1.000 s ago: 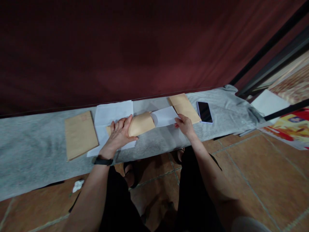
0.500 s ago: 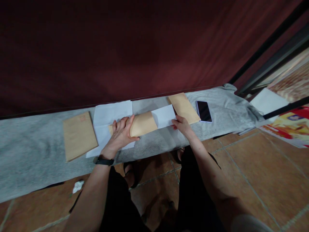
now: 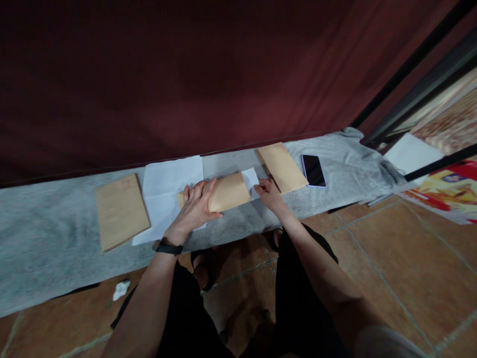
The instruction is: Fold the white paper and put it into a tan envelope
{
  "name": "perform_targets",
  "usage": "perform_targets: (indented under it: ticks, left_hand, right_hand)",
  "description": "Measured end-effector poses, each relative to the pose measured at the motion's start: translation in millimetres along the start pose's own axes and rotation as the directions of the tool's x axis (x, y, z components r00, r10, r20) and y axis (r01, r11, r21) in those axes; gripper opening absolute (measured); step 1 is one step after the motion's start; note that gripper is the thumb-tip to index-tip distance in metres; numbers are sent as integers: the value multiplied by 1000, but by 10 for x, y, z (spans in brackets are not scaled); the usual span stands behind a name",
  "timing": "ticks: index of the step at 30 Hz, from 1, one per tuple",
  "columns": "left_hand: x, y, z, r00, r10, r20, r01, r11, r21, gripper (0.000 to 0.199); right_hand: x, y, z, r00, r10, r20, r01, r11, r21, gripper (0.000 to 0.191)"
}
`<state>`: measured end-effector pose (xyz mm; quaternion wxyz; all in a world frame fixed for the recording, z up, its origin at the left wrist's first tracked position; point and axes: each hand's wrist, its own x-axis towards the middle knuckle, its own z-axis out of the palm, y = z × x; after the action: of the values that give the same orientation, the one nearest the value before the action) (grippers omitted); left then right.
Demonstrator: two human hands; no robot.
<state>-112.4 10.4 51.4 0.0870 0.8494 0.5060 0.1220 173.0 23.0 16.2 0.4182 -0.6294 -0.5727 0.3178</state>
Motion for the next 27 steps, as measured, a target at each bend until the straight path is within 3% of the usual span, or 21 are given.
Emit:
perform_targets:
  ticks: [3, 7, 14, 27]
  left_hand:
    - [4, 2, 22, 1000, 22, -16, -21, 1000, 17, 121]
    - [12, 26, 39, 999, 34, -12, -34, 999, 16, 121]
    - [32, 69, 57, 999, 47, -1, -47, 999, -5, 120]
    - [39, 44, 75, 997, 77, -5, -77, 997, -11, 121]
  right_hand:
    - [13, -11, -3, 996, -57, -67, 55, 998, -26, 12]
    - [-1, -28, 15, 997, -68, 30, 70, 995, -73, 15]
    - [-46, -92, 90, 984, 20, 177, -5, 997, -83, 22]
    - [-52, -88, 140, 990, 112, 84, -109, 993, -38, 13]
